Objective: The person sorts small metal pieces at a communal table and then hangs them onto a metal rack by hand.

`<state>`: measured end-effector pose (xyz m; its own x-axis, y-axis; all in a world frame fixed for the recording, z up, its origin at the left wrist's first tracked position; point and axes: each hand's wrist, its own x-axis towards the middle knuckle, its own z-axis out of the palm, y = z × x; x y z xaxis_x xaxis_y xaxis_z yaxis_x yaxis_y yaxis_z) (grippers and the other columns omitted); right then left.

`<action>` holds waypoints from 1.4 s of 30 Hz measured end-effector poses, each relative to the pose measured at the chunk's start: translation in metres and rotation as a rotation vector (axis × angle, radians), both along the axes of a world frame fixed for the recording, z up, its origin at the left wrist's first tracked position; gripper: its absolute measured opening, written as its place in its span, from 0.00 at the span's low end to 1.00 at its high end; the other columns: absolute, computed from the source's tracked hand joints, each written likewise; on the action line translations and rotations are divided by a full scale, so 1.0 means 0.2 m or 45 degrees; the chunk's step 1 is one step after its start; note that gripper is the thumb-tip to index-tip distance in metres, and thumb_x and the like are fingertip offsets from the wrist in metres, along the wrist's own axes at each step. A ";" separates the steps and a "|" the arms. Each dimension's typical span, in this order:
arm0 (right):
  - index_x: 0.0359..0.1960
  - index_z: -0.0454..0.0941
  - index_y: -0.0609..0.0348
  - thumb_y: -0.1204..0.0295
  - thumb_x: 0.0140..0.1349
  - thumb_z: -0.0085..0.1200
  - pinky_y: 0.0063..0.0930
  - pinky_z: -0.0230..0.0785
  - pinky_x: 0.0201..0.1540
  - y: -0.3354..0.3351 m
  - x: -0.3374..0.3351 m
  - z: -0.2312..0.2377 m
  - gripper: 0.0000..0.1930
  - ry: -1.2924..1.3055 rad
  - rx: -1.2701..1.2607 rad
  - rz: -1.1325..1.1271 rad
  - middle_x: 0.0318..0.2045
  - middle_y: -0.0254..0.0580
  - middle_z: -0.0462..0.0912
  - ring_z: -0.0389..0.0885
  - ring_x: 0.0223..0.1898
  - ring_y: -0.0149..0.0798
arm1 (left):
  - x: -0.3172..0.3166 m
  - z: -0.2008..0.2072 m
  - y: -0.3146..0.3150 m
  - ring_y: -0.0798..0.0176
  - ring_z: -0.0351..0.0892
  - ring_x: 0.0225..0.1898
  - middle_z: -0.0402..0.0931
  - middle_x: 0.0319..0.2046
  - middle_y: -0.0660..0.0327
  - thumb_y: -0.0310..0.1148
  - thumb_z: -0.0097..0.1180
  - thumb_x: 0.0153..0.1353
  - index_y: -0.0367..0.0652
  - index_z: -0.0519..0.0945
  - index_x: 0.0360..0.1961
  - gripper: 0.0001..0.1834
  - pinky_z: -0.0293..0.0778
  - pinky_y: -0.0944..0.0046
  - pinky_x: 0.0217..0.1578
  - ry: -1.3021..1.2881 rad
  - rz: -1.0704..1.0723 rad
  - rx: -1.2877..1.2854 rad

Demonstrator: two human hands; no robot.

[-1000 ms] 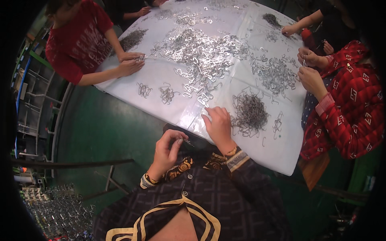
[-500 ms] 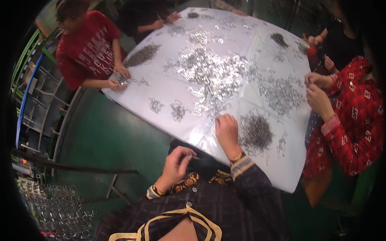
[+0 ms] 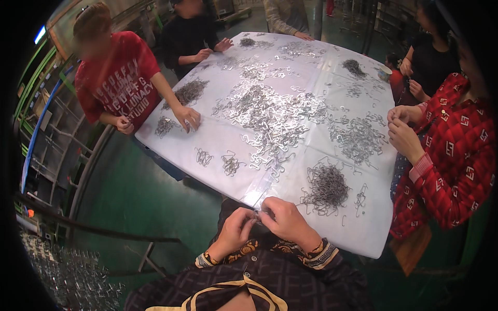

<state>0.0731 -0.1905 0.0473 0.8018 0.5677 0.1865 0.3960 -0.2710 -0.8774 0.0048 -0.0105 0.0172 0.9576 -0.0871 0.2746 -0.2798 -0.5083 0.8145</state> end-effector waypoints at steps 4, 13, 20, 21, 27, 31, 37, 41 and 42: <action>0.29 0.73 0.64 0.72 0.57 0.56 0.35 0.67 0.27 0.01 -0.01 -0.02 0.07 0.032 -0.013 -0.018 0.23 0.48 0.75 0.76 0.23 0.47 | -0.02 0.00 -0.01 0.49 0.78 0.35 0.77 0.32 0.52 0.19 0.56 0.56 0.37 0.74 0.37 0.07 0.74 0.58 0.37 -0.026 0.017 -0.075; 0.27 0.72 0.63 0.70 0.57 0.57 0.39 0.68 0.30 0.02 -0.04 0.02 0.09 -0.056 -0.093 0.010 0.23 0.49 0.75 0.76 0.25 0.52 | -0.04 0.01 -0.01 0.49 0.76 0.32 0.75 0.29 0.53 0.19 0.57 0.55 0.37 0.74 0.36 0.08 0.72 0.57 0.35 -0.035 0.024 -0.003; 0.25 0.73 0.64 0.74 0.54 0.62 0.31 0.68 0.26 0.03 -0.07 -0.01 0.10 -0.107 0.043 -0.070 0.23 0.43 0.74 0.76 0.23 0.40 | -0.04 -0.05 0.00 0.49 0.75 0.32 0.74 0.28 0.54 0.19 0.57 0.54 0.38 0.74 0.36 0.08 0.70 0.56 0.34 -0.126 -0.043 0.043; 0.25 0.73 0.64 0.74 0.55 0.63 0.30 0.68 0.26 0.04 -0.09 -0.03 0.10 -0.066 0.064 -0.085 0.23 0.42 0.75 0.76 0.23 0.38 | -0.06 -0.06 0.00 0.49 0.75 0.32 0.74 0.29 0.54 0.19 0.57 0.54 0.38 0.74 0.36 0.08 0.70 0.56 0.34 -0.117 -0.058 0.048; 0.29 0.76 0.64 0.73 0.57 0.62 0.26 0.73 0.28 0.09 -0.16 -0.06 0.08 0.061 0.149 -0.120 0.24 0.42 0.78 0.79 0.23 0.33 | -0.07 -0.06 0.02 0.49 0.75 0.33 0.74 0.29 0.53 0.19 0.58 0.54 0.37 0.75 0.37 0.09 0.71 0.56 0.35 -0.107 -0.059 0.051; 0.31 0.77 0.64 0.73 0.57 0.62 0.26 0.74 0.28 0.12 -0.16 -0.10 0.08 0.069 0.133 -0.097 0.24 0.43 0.80 0.80 0.24 0.34 | -0.08 -0.10 0.05 0.49 0.76 0.34 0.75 0.30 0.53 0.19 0.59 0.54 0.36 0.75 0.38 0.10 0.72 0.55 0.35 -0.036 -0.004 0.041; 0.31 0.76 0.64 0.74 0.56 0.62 0.27 0.74 0.29 0.13 -0.14 -0.17 0.07 0.103 0.150 -0.096 0.25 0.45 0.80 0.83 0.26 0.37 | -0.01 -0.10 0.13 0.49 0.78 0.38 0.78 0.34 0.53 0.20 0.61 0.53 0.37 0.78 0.39 0.11 0.74 0.58 0.40 0.075 -0.115 0.007; 0.31 0.76 0.64 0.75 0.55 0.62 0.28 0.75 0.29 0.13 -0.15 -0.20 0.07 0.086 0.127 -0.131 0.25 0.45 0.80 0.83 0.26 0.38 | 0.16 -0.19 0.24 0.50 0.78 0.47 0.79 0.44 0.52 0.20 0.61 0.53 0.38 0.79 0.45 0.16 0.73 0.59 0.48 0.080 0.020 0.043; 0.30 0.76 0.63 0.76 0.55 0.62 0.29 0.74 0.29 0.13 -0.15 -0.19 0.07 0.106 0.100 -0.117 0.25 0.45 0.80 0.82 0.25 0.39 | 0.22 -0.20 0.26 0.49 0.76 0.51 0.77 0.49 0.51 0.23 0.60 0.54 0.38 0.77 0.49 0.18 0.71 0.56 0.51 -0.014 0.074 0.186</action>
<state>0.0432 -0.1651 0.0089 0.8643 0.4774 0.1585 0.2979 -0.2317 -0.9261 0.0488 0.0405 -0.0235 0.9592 -0.0711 0.2735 -0.2547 -0.6368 0.7277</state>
